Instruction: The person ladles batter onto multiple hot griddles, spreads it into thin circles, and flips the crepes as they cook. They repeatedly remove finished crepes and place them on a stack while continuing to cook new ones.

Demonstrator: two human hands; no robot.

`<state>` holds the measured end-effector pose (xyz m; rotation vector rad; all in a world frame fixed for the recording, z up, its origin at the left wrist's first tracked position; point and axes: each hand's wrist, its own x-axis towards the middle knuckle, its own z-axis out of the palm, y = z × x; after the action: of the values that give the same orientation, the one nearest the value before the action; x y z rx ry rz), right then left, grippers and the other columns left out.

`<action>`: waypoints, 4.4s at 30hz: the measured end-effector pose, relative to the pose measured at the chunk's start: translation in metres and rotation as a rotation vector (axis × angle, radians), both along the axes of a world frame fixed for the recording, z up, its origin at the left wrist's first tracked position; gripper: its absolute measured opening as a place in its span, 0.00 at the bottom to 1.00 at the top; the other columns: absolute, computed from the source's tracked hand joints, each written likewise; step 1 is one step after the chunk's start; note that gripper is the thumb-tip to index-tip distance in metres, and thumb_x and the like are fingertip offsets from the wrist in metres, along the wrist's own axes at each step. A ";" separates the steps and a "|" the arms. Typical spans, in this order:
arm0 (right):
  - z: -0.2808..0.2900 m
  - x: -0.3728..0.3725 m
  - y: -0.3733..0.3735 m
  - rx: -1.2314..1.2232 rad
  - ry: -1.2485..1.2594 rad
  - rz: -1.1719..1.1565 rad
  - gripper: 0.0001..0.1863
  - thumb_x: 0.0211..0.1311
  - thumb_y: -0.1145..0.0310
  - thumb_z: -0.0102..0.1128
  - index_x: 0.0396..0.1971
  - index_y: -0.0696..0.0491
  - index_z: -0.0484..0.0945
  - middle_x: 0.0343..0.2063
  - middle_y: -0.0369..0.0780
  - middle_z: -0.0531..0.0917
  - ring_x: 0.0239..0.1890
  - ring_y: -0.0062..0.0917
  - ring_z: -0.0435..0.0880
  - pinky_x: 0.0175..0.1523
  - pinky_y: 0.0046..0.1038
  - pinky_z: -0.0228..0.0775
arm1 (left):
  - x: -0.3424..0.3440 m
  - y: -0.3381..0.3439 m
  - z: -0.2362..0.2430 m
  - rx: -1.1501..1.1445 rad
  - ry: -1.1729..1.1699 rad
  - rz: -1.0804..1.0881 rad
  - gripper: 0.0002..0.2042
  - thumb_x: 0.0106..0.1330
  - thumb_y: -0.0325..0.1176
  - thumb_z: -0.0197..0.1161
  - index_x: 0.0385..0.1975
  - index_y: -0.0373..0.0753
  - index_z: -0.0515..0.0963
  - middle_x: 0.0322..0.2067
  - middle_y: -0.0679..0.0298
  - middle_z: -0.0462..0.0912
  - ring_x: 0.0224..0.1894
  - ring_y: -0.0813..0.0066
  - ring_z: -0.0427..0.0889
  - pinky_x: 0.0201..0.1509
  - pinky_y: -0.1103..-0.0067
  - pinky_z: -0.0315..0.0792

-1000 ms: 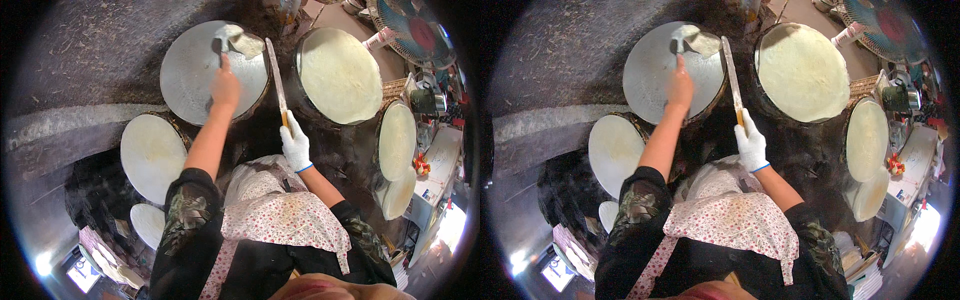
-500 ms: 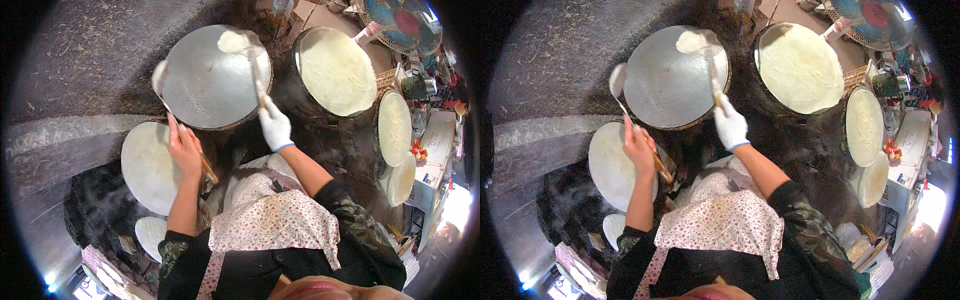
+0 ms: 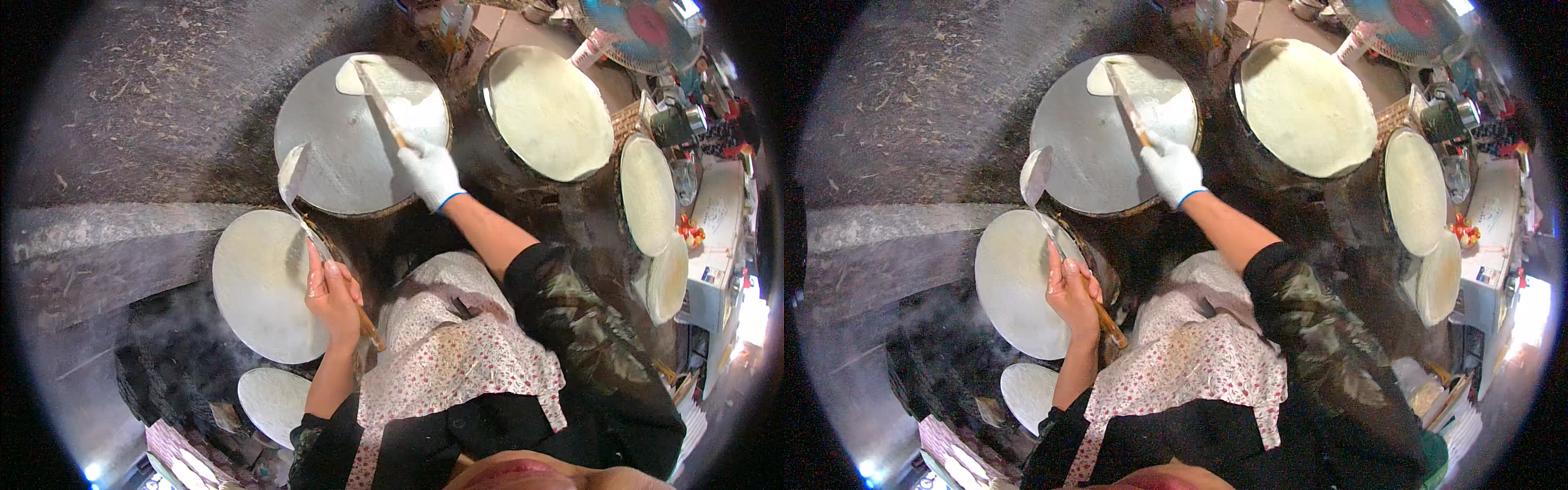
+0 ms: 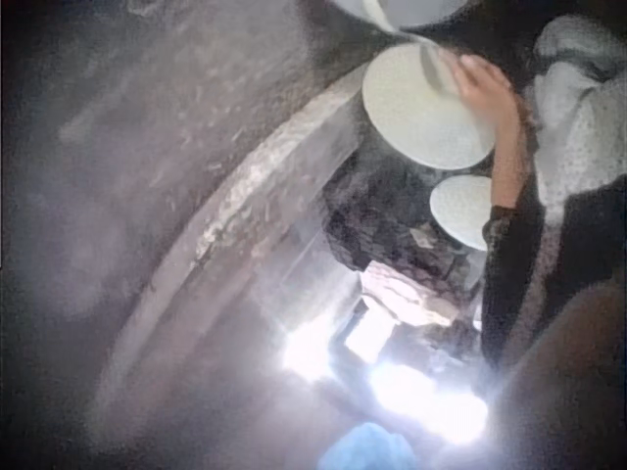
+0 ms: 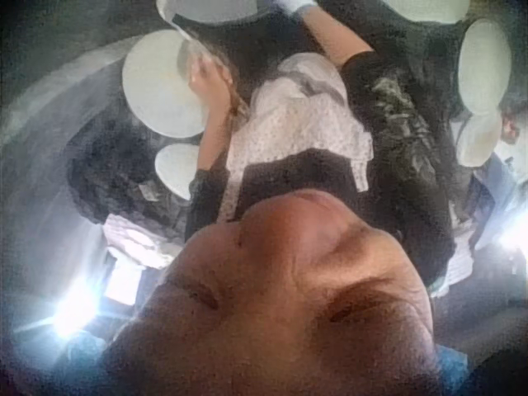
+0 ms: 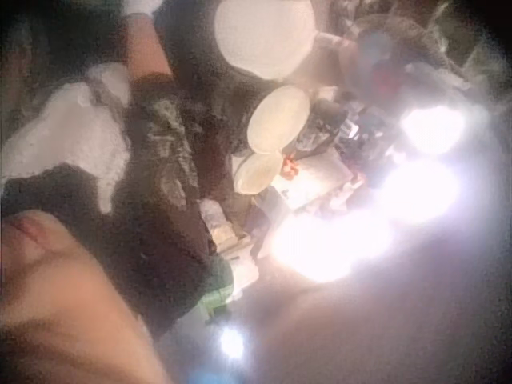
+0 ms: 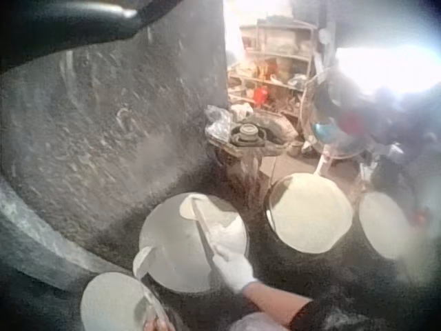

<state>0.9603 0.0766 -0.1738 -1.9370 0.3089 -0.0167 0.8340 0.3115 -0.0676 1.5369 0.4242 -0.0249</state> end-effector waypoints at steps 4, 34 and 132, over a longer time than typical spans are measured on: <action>0.009 0.002 0.005 0.143 0.164 -0.196 0.23 0.71 0.57 0.60 0.63 0.45 0.82 0.37 0.47 0.91 0.39 0.28 0.90 0.47 0.30 0.80 | -0.009 0.007 0.002 0.005 0.028 -0.009 0.27 0.84 0.29 0.48 0.80 0.38 0.56 0.27 0.68 0.72 0.18 0.85 0.67 0.19 0.84 0.66; 0.007 0.078 -0.047 -0.149 0.089 0.150 0.28 0.65 0.42 0.57 0.55 0.44 0.87 0.37 0.49 0.90 0.41 0.38 0.92 0.50 0.33 0.81 | -0.018 -0.063 0.020 0.017 0.036 0.218 0.27 0.83 0.29 0.51 0.79 0.38 0.58 0.28 0.67 0.72 0.18 0.83 0.68 0.19 0.83 0.66; 0.052 -0.032 -0.146 -0.054 -0.036 0.567 0.28 0.71 0.66 0.66 0.70 0.44 0.76 0.56 0.44 0.88 0.54 0.25 0.89 0.62 0.26 0.77 | -0.083 -0.075 0.017 0.196 -0.108 0.221 0.27 0.81 0.24 0.51 0.79 0.37 0.59 0.22 0.69 0.73 0.18 0.85 0.69 0.20 0.84 0.65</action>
<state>0.9282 -0.0697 -0.1222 -2.0141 -0.2733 0.3143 0.7511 0.2366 -0.0502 1.6663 0.5201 0.2782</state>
